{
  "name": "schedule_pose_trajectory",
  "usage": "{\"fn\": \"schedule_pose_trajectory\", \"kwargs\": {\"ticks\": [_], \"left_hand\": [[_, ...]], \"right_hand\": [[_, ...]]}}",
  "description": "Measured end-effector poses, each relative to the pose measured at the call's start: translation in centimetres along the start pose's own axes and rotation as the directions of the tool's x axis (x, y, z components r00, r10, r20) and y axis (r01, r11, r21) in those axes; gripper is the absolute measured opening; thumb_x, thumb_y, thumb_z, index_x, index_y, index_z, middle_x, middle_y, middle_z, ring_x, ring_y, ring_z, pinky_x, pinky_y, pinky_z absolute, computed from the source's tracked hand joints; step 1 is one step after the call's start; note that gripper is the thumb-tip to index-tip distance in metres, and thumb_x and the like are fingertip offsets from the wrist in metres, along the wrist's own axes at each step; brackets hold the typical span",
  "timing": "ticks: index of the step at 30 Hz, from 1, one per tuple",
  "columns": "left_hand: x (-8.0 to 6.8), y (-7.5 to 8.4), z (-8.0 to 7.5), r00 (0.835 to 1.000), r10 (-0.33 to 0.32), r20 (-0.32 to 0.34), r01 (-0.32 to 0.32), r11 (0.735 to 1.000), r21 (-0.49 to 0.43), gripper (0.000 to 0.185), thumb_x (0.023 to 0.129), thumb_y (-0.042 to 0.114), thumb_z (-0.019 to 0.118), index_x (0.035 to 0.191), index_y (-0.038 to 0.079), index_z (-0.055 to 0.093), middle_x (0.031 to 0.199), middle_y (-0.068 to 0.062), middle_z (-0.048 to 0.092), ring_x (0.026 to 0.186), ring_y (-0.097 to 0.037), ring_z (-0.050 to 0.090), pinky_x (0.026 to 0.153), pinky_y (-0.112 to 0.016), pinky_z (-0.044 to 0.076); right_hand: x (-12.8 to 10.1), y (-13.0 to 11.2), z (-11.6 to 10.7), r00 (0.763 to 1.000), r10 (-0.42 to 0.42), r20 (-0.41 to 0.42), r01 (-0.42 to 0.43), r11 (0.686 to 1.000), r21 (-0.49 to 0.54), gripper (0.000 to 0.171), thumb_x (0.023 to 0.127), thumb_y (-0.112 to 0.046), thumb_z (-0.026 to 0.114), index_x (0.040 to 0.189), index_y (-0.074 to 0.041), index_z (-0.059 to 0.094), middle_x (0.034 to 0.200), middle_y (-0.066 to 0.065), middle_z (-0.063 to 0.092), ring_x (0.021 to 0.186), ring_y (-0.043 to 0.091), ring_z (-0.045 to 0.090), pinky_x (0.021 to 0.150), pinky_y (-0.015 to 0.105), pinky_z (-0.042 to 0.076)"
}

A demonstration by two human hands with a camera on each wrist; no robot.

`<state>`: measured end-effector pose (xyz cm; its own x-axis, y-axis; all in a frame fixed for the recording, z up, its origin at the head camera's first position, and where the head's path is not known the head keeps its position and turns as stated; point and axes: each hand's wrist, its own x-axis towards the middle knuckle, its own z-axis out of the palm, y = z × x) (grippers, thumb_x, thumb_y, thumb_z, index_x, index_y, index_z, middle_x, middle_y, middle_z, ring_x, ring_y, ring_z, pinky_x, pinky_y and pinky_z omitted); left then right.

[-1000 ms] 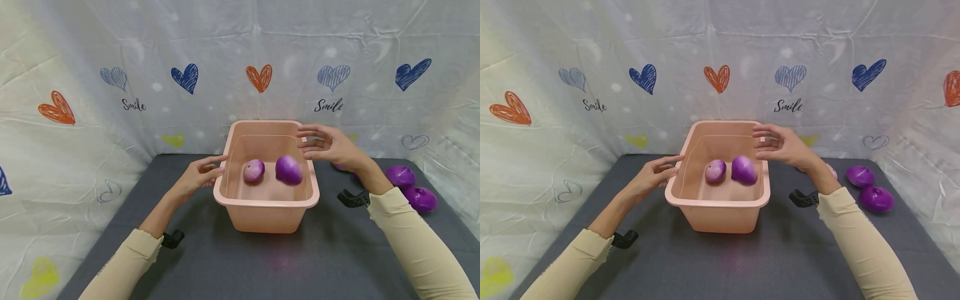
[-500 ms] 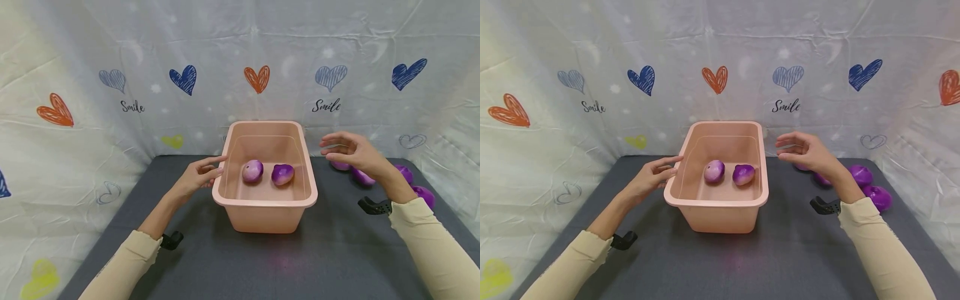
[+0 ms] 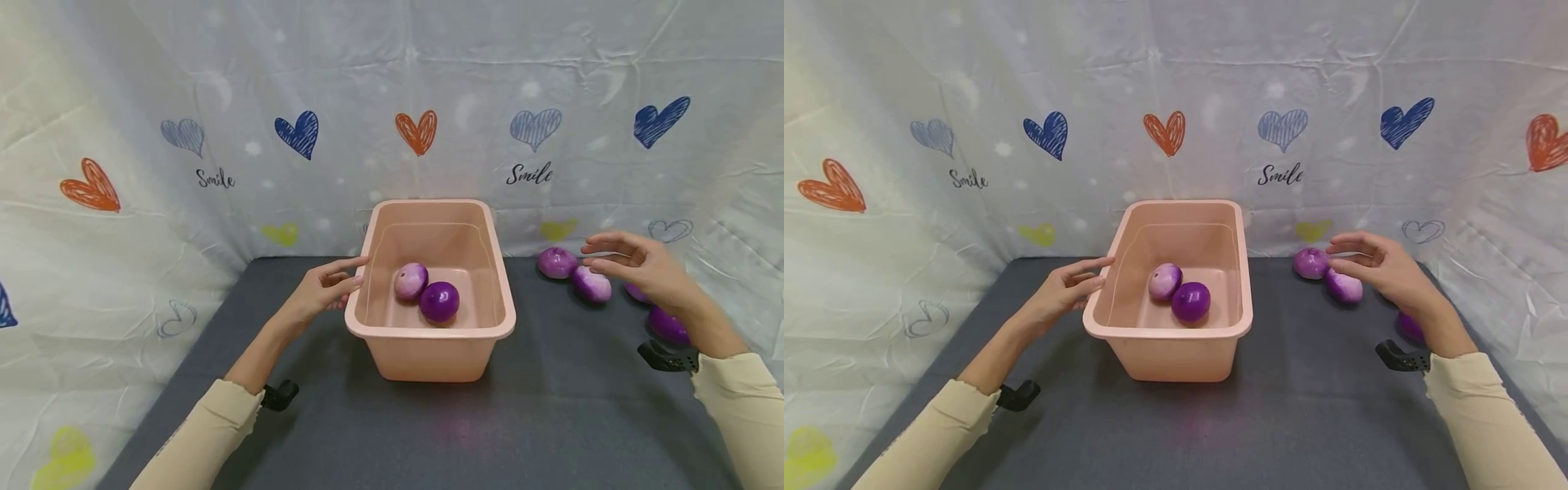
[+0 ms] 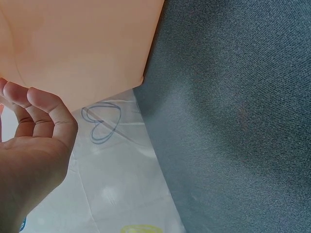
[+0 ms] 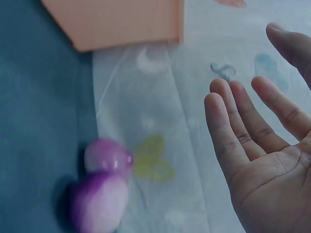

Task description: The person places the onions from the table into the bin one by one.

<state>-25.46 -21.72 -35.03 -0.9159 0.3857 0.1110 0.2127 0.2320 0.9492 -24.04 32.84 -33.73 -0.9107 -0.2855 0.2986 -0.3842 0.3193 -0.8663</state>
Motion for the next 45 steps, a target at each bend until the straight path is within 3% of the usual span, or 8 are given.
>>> {"fn": "schedule_pose_trajectory", "kwargs": {"ticks": [5,10,18,33,36,39,42,45], "left_hand": [[0.0,-0.1,0.0,1.000,-0.002,-0.002,0.002,1.000,0.001,0.049,0.102,0.028,0.067,0.148,0.020,0.056,0.083,-0.014,0.054,0.074,-0.028,0.048,0.067,-0.036,0.047],[-0.1,-0.1,0.0,1.000,-0.005,0.000,0.005,1.000,-0.004,0.049,0.101,0.028,0.067,0.149,0.019,0.056,0.082,-0.011,0.054,0.072,-0.022,0.049,0.067,-0.034,0.048],[0.1,-0.1,0.1,1.000,-0.003,0.003,0.003,1.000,-0.012,0.049,0.102,0.027,0.067,0.149,0.019,0.056,0.083,-0.012,0.054,0.072,-0.018,0.050,0.067,-0.035,0.048],[0.0,0.1,0.2,1.000,-0.007,-0.003,0.007,1.000,-0.007,0.049,0.101,0.027,0.068,0.148,0.019,0.056,0.086,-0.018,0.054,0.073,-0.020,0.050,0.068,-0.035,0.049],[0.1,0.0,0.2,1.000,-0.006,-0.003,0.006,1.000,-0.012,0.049,0.101,0.028,0.068,0.148,0.019,0.057,0.085,-0.013,0.055,0.072,-0.017,0.051,0.067,-0.032,0.049],[0.1,0.0,0.2,1.000,-0.006,-0.003,0.006,1.000,-0.014,0.049,0.101,0.028,0.068,0.148,0.019,0.057,0.085,-0.015,0.055,0.072,-0.017,0.051,0.067,-0.031,0.049],[0.1,0.0,0.2,1.000,-0.009,-0.003,0.009,1.000,-0.009,0.050,0.101,0.029,0.068,0.148,0.019,0.057,0.085,-0.016,0.055,0.073,-0.018,0.051,0.067,-0.032,0.049],[0.1,0.0,0.1,1.000,-0.011,-0.006,0.011,1.000,-0.009,0.049,0.101,0.028,0.068,0.148,0.019,0.057,0.084,-0.013,0.056,0.074,-0.023,0.050,0.067,-0.033,0.049]], "right_hand": [[-1.6,1.3,-2.0,0.999,-0.035,-0.006,0.035,0.998,0.059,0.037,0.100,0.008,0.059,0.136,0.005,0.055,0.127,0.006,0.063,0.108,0.015,0.068,0.087,0.025,0.052],[-3.5,2.3,-3.6,0.997,0.025,-0.070,-0.030,0.997,-0.075,0.036,0.102,-0.001,0.061,0.137,0.000,0.055,0.125,-0.004,0.064,0.106,0.009,0.067,0.083,0.021,0.052],[-6.0,4.1,-5.2,0.984,0.101,-0.147,-0.132,0.966,-0.224,0.039,0.102,-0.011,0.066,0.138,-0.002,0.055,0.123,-0.014,0.061,0.107,-0.008,0.058,0.082,0.010,0.044],[-9.1,6.9,-7.2,0.958,0.125,-0.259,-0.205,0.928,-0.310,0.037,0.102,-0.019,0.066,0.138,-0.016,0.055,0.113,-0.027,0.054,0.095,-0.015,0.054,0.076,0.007,0.039],[-9.7,8.0,-7.2,0.949,0.104,-0.298,-0.201,0.927,-0.317,0.038,0.102,-0.017,0.067,0.138,-0.016,0.054,0.116,-0.024,0.051,0.096,-0.016,0.050,0.076,0.006,0.039],[-10.1,8.9,-7.0,0.930,0.127,-0.345,-0.242,0.918,-0.313,0.047,0.100,-0.021,0.069,0.143,-0.016,0.050,0.127,-0.009,0.049,0.103,-0.012,0.045,0.078,0.005,0.039],[-10.5,9.6,-6.6,0.914,0.174,-0.368,-0.293,0.909,-0.297,0.062,0.100,-0.023,0.070,0.153,-0.010,0.041,0.145,0.016,0.043,0.125,0.007,0.046,0.082,0.003,0.035],[-10.9,10.0,-6.4,0.901,0.229,-0.368,-0.343,0.895,-0.285,0.077,0.100,-0.026,0.070,0.159,-0.001,0.026,0.155,0.035,0.025,0.142,0.040,0.034,0.090,0.004,0.032]]}}
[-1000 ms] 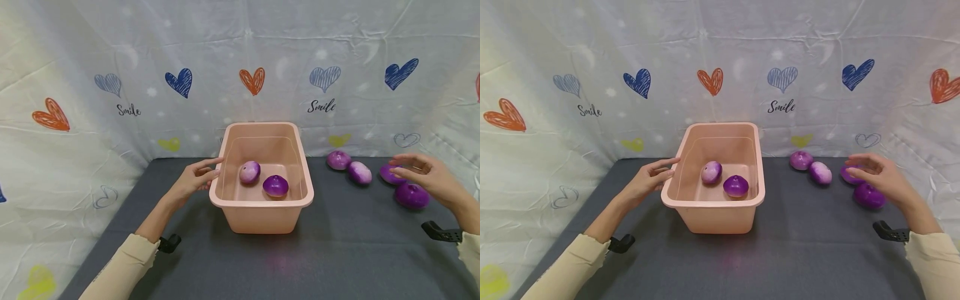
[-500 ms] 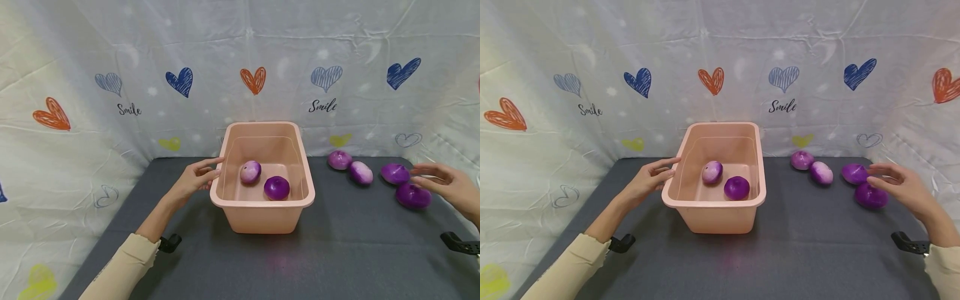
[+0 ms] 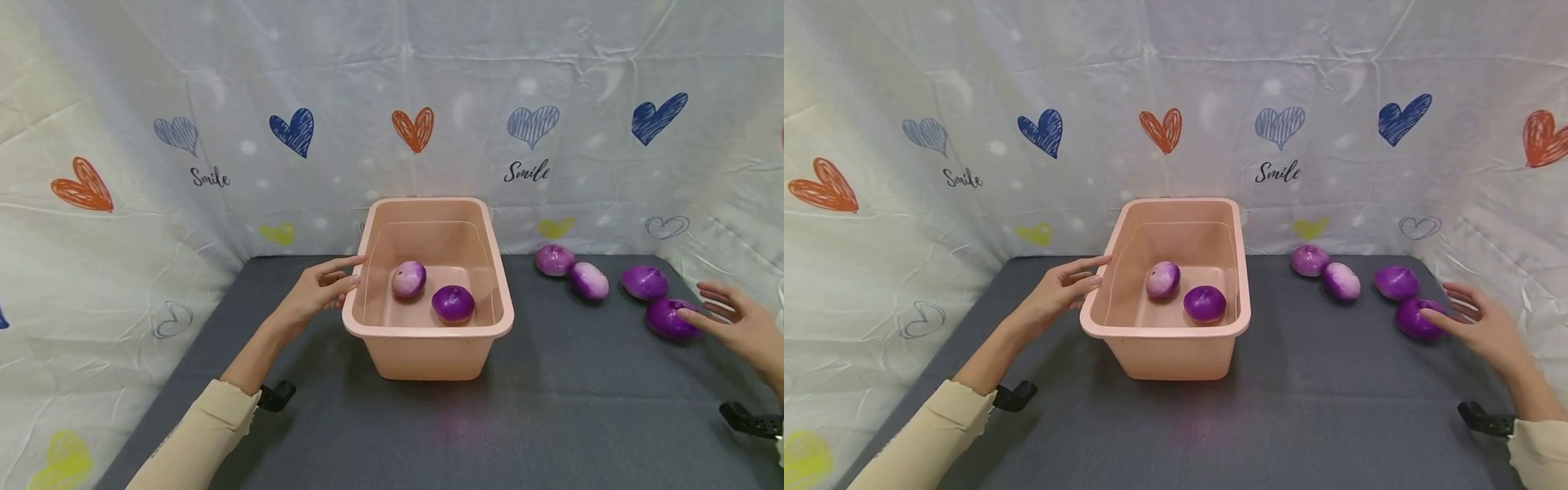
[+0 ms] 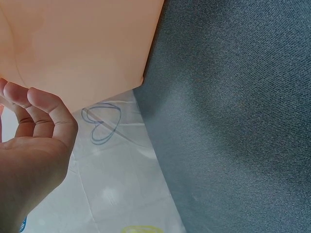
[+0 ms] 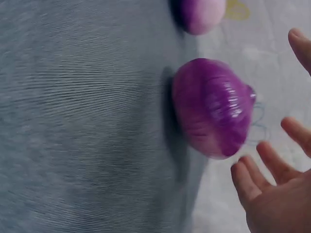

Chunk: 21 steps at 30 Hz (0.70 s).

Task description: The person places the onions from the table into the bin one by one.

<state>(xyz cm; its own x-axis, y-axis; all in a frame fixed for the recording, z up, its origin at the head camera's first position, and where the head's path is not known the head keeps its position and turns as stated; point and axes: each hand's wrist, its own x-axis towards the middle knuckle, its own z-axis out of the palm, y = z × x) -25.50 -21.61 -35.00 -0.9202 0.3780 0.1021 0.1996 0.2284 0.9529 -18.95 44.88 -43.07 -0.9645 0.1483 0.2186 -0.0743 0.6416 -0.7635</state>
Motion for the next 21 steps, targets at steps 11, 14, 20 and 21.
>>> {"fn": "schedule_pose_trajectory", "kwargs": {"ticks": [11,14,20,21], "left_hand": [[0.0,0.2,-0.1,1.000,-0.004,0.007,0.004,1.000,-0.006,0.049,0.101,0.027,0.067,0.148,0.019,0.056,0.090,-0.012,0.060,0.075,-0.019,0.053,0.070,-0.033,0.052],[0.0,0.1,-0.1,1.000,-0.004,0.005,0.004,1.000,-0.011,0.049,0.101,0.026,0.068,0.148,0.019,0.056,0.091,-0.012,0.061,0.076,-0.020,0.053,0.070,-0.033,0.052],[0.1,-0.1,0.0,1.000,-0.003,0.004,0.003,1.000,-0.012,0.048,0.101,0.025,0.067,0.148,0.017,0.056,0.091,-0.012,0.062,0.075,-0.019,0.053,0.069,-0.032,0.052],[0.1,-0.1,0.0,1.000,-0.002,0.005,0.002,1.000,-0.009,0.049,0.102,0.025,0.067,0.148,0.017,0.056,0.091,-0.012,0.062,0.075,-0.019,0.053,0.069,-0.032,0.052]], "right_hand": [[-0.3,0.5,1.2,0.987,0.156,0.035,-0.157,0.987,0.024,0.097,0.099,-0.038,0.069,0.159,0.007,0.007,0.156,0.042,0.011,0.138,0.063,0.017,0.100,0.075,0.023],[-0.2,0.7,1.6,0.986,0.155,0.055,-0.156,0.987,0.024,0.098,0.098,-0.037,0.070,0.159,0.007,0.008,0.154,0.043,0.013,0.137,0.063,0.018,0.100,0.074,0.023],[0.1,1.0,2.0,0.989,0.126,0.076,-0.125,0.992,-0.021,0.097,0.095,-0.036,0.076,0.158,0.007,0.017,0.150,0.043,0.024,0.133,0.064,0.027,0.096,0.061,0.040],[0.1,1.1,2.1,0.990,0.118,0.073,-0.116,0.993,-0.027,0.095,0.094,-0.035,0.077,0.157,0.008,0.020,0.149,0.043,0.027,0.132,0.064,0.029,0.094,0.049,0.044]]}}
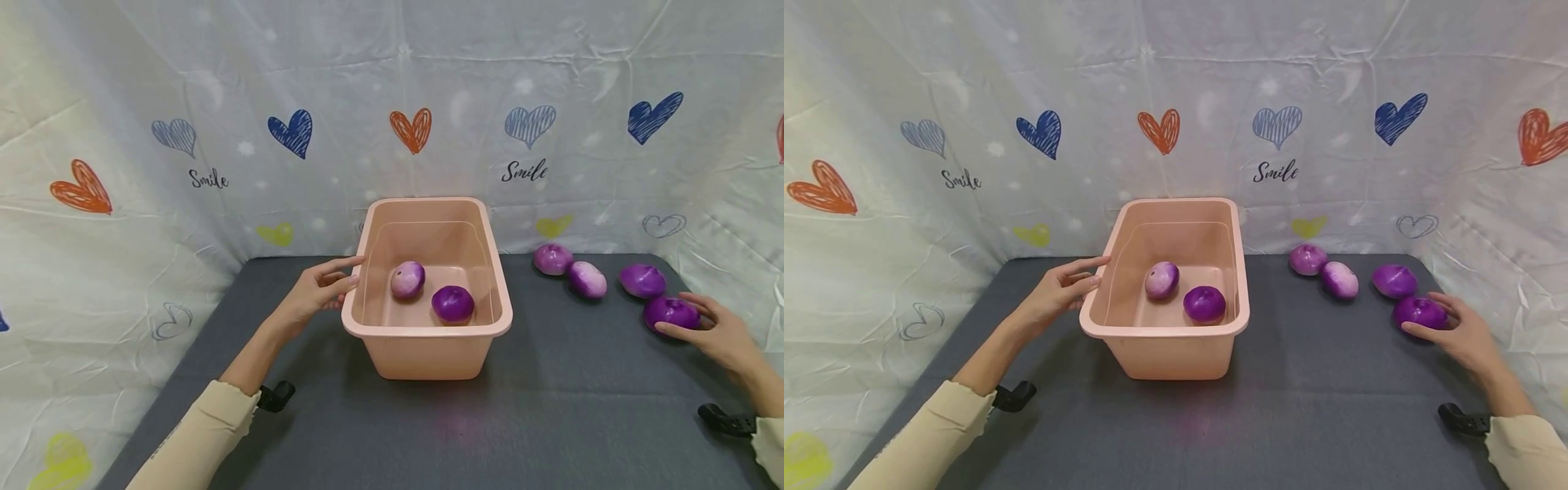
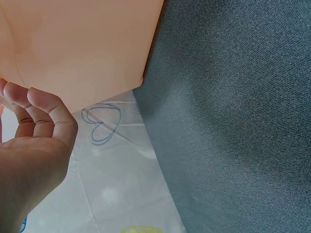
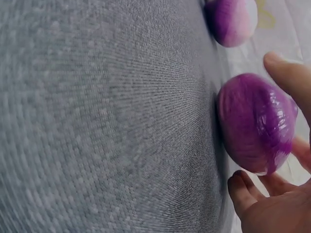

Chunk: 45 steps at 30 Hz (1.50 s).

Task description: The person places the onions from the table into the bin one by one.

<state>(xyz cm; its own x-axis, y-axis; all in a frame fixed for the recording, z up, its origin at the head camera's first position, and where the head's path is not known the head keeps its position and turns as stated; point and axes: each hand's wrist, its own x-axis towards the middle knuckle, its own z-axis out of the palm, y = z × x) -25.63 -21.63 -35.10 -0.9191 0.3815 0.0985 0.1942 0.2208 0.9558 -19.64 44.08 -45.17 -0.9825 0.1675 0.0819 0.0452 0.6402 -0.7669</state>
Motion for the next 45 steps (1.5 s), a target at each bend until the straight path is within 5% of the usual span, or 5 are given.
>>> {"fn": "schedule_pose_trajectory", "kwargs": {"ticks": [5,12,20,33,45], "left_hand": [[-0.1,0.0,0.1,1.000,-0.005,-0.001,0.005,1.000,-0.010,0.048,0.101,0.027,0.068,0.148,0.019,0.057,0.093,-0.013,0.062,0.077,-0.022,0.053,0.069,-0.032,0.052],[-0.1,0.0,0.0,1.000,-0.005,0.006,0.005,1.000,-0.004,0.050,0.101,0.027,0.067,0.149,0.019,0.056,0.092,-0.013,0.061,0.076,-0.020,0.053,0.069,-0.032,0.051],[-0.1,0.1,0.0,1.000,-0.015,0.005,0.015,1.000,0.003,0.051,0.101,0.028,0.068,0.149,0.018,0.055,0.094,-0.012,0.061,0.078,-0.020,0.053,0.073,-0.036,0.051],[0.1,0.2,-0.1,0.999,-0.035,-0.014,0.035,0.999,-0.012,0.050,0.099,0.027,0.071,0.146,0.019,0.059,0.090,-0.010,0.059,0.075,-0.018,0.052,0.069,-0.034,0.049],[0.3,0.3,-0.1,0.999,-0.034,-0.008,0.034,0.999,-0.011,0.050,0.099,0.025,0.070,0.147,0.015,0.058,0.091,-0.012,0.060,0.077,-0.023,0.052,0.067,-0.031,0.049]], "right_hand": [[0.1,0.4,0.1,0.999,-0.030,-0.016,0.030,1.000,-0.001,0.088,0.093,-0.031,0.079,0.152,0.010,0.029,0.144,0.043,0.034,0.126,0.063,0.035,0.066,0.014,0.037],[-0.1,0.6,0.2,1.000,-0.007,-0.012,0.007,1.000,-0.019,0.090,0.093,-0.034,0.078,0.154,0.010,0.028,0.143,0.043,0.034,0.127,0.062,0.034,0.081,0.048,0.043],[-0.3,0.6,0.1,0.999,-0.037,-0.024,0.038,0.998,0.044,0.077,0.094,-0.028,0.078,0.156,-0.006,0.039,0.141,0.038,0.037,0.118,0.044,0.049,0.068,0.010,0.040],[-0.5,-2.0,-0.4,0.991,-0.108,0.072,0.101,0.990,0.099,0.070,0.101,-0.027,0.068,0.161,-0.014,0.034,0.158,0.024,0.028,0.136,0.053,0.035,0.076,0.008,0.043],[0.1,-4.9,-0.1,0.970,-0.215,0.113,0.188,0.959,0.211,0.065,0.099,-0.015,0.070,0.157,-0.013,0.041,0.147,0.009,0.040,0.108,-0.010,0.050,0.079,0.014,0.049]]}}
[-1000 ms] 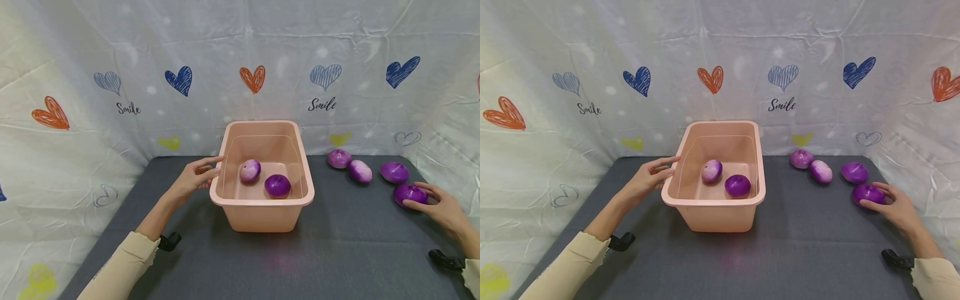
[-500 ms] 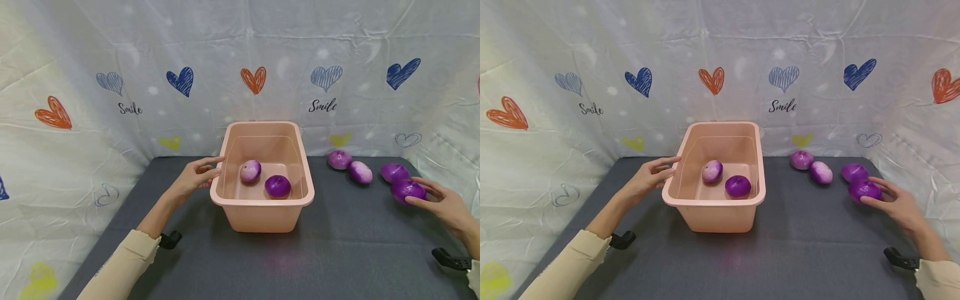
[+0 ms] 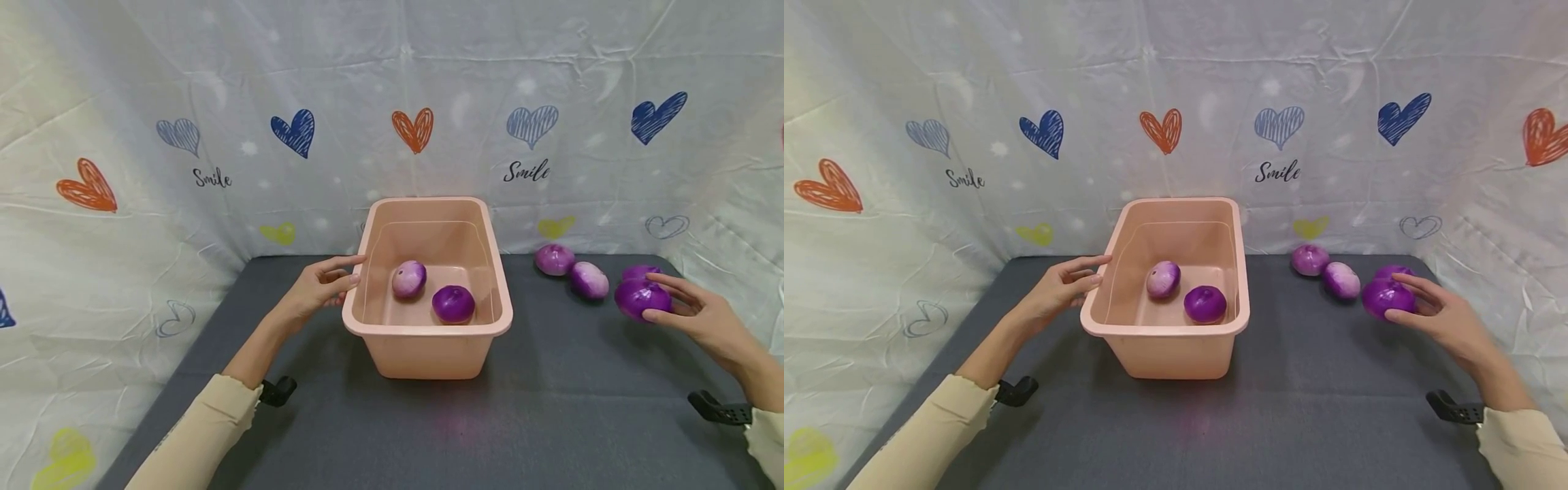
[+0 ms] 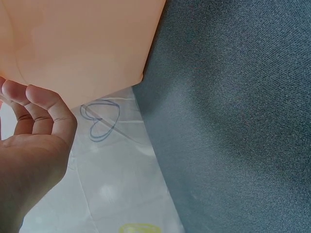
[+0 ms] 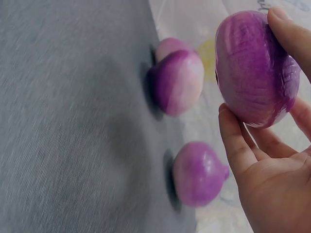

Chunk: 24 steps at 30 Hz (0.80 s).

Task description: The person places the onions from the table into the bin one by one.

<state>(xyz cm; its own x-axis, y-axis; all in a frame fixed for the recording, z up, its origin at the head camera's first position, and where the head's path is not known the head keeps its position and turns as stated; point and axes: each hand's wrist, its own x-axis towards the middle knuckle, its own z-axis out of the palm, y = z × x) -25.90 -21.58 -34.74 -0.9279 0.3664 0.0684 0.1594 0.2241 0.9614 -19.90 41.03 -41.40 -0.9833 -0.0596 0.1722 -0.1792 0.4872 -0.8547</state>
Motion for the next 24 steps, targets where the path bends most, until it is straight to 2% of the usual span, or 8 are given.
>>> {"fn": "schedule_pose_trajectory", "kwargs": {"ticks": [4,7,15,24], "left_hand": [[0.1,0.0,0.0,1.000,0.004,0.000,-0.004,1.000,0.000,0.050,0.099,0.026,0.070,0.147,0.017,0.058,0.091,-0.013,0.060,0.079,-0.030,0.050,0.066,-0.031,0.049],[0.1,-0.1,0.0,1.000,0.007,0.003,-0.007,1.000,0.000,0.049,0.100,0.025,0.070,0.147,0.017,0.058,0.092,-0.013,0.060,0.078,-0.028,0.051,0.067,-0.032,0.049],[0.0,-0.2,0.0,1.000,0.010,0.001,-0.010,1.000,0.001,0.049,0.100,0.024,0.070,0.146,0.016,0.058,0.088,-0.012,0.058,0.075,-0.026,0.049,0.063,-0.030,0.046],[-0.1,0.0,0.0,1.000,0.007,-0.007,-0.007,1.000,0.001,0.050,0.099,0.026,0.071,0.147,0.016,0.058,0.088,-0.011,0.059,0.076,-0.026,0.050,0.065,-0.031,0.047]], "right_hand": [[0.8,-1.0,0.5,1.000,-0.015,0.011,0.014,0.999,0.032,0.062,0.098,-0.012,0.071,0.154,-0.012,0.045,0.138,-0.007,0.046,0.108,-0.011,0.053,0.080,0.016,0.050],[1.4,-1.8,0.9,0.999,-0.027,0.022,0.026,0.999,0.043,0.060,0.098,-0.011,0.071,0.153,-0.010,0.045,0.137,-0.009,0.047,0.108,-0.010,0.055,0.081,0.017,0.051],[2.7,-4.0,1.7,0.992,-0.081,0.094,0.069,0.990,0.125,0.057,0.099,-0.002,0.066,0.152,-0.004,0.044,0.137,-0.005,0.050,0.114,-0.002,0.058,0.084,0.022,0.052],[4.7,-6.4,3.5,0.987,-0.113,0.113,0.101,0.989,0.106,0.061,0.095,-0.004,0.072,0.151,-0.006,0.047,0.144,0.003,0.047,0.121,0.004,0.052,0.089,0.018,0.048]]}}
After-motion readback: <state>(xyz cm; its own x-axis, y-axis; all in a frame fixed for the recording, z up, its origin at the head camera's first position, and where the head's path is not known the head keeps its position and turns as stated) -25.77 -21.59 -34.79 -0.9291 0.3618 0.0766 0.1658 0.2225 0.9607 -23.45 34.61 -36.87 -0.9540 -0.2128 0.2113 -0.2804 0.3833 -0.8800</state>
